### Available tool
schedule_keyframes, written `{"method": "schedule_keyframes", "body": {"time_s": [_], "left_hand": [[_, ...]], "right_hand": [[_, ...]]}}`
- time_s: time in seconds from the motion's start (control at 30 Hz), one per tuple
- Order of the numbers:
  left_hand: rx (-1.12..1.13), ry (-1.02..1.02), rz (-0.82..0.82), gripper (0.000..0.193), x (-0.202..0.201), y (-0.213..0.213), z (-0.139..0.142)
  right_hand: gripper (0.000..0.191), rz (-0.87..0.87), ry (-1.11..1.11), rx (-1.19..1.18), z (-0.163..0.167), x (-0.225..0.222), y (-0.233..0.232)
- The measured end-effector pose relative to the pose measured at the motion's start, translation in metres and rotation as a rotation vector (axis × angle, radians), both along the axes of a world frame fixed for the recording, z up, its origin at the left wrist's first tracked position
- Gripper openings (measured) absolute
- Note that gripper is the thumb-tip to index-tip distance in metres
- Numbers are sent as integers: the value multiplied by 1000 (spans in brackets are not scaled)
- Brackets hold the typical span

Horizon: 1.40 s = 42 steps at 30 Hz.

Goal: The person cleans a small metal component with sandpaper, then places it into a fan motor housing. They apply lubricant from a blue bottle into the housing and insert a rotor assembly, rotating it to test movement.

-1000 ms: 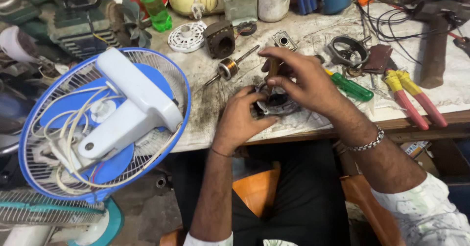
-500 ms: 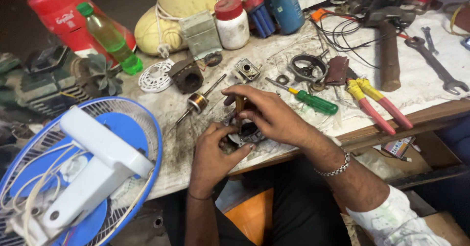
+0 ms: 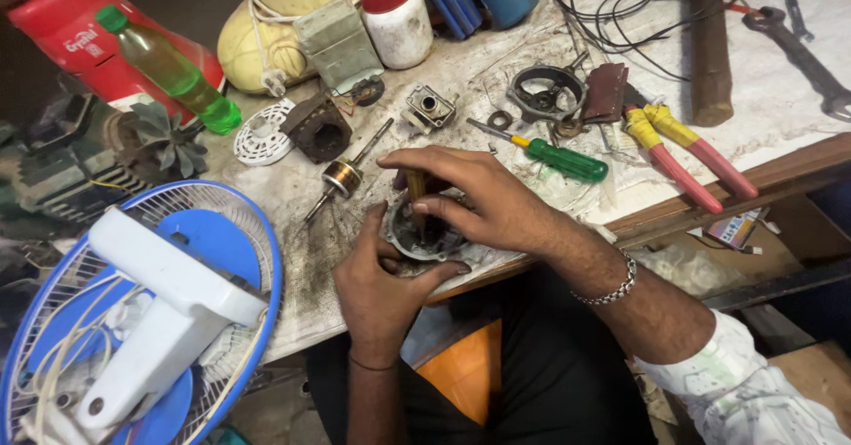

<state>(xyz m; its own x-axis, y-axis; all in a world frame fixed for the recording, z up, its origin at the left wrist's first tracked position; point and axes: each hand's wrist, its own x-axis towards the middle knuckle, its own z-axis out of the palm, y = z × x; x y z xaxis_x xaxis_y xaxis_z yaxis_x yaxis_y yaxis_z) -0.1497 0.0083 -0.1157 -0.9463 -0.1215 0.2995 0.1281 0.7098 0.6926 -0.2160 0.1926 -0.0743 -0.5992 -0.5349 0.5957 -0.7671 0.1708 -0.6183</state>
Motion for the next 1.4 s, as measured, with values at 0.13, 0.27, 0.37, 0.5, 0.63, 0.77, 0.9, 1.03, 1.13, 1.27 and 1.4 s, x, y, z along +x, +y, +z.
{"method": "schedule_keyframes", "body": {"time_s": [0.13,0.27,0.37,0.5,0.63,0.77,0.9,1.03,1.13,1.27,1.4], "left_hand": [[61,154,-231,66,2,-12,-1],[-109,146,-190,36,-1,-14,1],[-177,234,-192,37,-3,1,4],[165,0,-162,59,-5,6,10],[-153,286,-300,55,-6,-6,9],[-42,123,-315,48,-8,-7,2],[-8,62,-332,46,-11,-5,2],[-44,5,-329,48,-13,-5,3],[-30,4,-331,49,-13,-5,2],[-2,15,-348,47,-14,-7,2],[12,6,-342,46,-14,-7,3]], "right_hand": [[59,14,-30,39,0,-1,2],[55,61,-94,97,-1,-7,10],[59,50,-99,87,-2,-11,12],[61,74,-184,60,-4,-13,13],[67,77,-163,32,-8,-11,11],[60,89,-272,7,-13,-11,9],[58,51,-224,0,-13,-15,11],[56,66,-223,-26,-12,-15,16],[56,92,-195,-27,-12,-16,18],[55,146,-212,-31,-13,-15,19],[54,144,-145,12,-12,-12,18]]}}
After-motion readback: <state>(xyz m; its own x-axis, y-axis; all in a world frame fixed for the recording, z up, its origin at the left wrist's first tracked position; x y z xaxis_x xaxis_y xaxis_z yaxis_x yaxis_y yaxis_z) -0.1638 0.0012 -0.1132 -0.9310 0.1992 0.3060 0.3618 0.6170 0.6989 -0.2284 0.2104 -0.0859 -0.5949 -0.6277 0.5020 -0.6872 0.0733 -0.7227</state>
